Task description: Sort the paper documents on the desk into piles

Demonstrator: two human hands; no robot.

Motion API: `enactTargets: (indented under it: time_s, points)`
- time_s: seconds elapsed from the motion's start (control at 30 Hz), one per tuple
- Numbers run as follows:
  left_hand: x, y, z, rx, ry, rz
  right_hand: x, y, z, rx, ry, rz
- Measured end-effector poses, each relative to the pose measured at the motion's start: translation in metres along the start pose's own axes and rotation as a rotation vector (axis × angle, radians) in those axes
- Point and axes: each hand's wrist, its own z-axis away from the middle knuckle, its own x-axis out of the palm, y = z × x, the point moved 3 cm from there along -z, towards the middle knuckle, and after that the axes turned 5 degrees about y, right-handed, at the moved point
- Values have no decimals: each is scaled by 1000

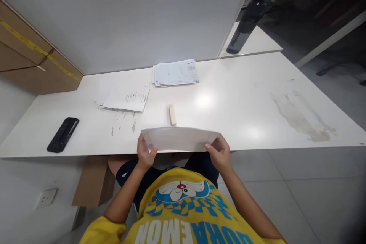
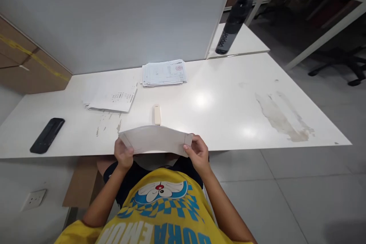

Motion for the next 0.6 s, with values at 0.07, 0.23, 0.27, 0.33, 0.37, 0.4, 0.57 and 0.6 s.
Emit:
enactTargets:
  time_s: [0.07,0.23,0.27,0.33,0.37,0.4,0.57,0.6]
  points:
    - [0,-3,5,-5,88,-41,0,9,-1,-16,23,-11]
    - [2,1,2,-48,34,29,-17,27,4,73,-23,131]
    - [1,3,-2,-69,21,64,-23,27,6,110,-24,165]
    - [-1,3,-13,-130,34,98,-36,25,8,214,-55,230]
    - [-3,1,-18,-166,51,83,-42,23,9,273,-77,265]
    - [-4,-2,-24,-202,64,48,-48,20,8,327,-93,302]
    - [16,-14,-38,-277,-195,-120,-65,7,-5,413,-29,429]
    - [24,-14,-38,-237,-283,-130,-66,5,-8,406,-5,433]
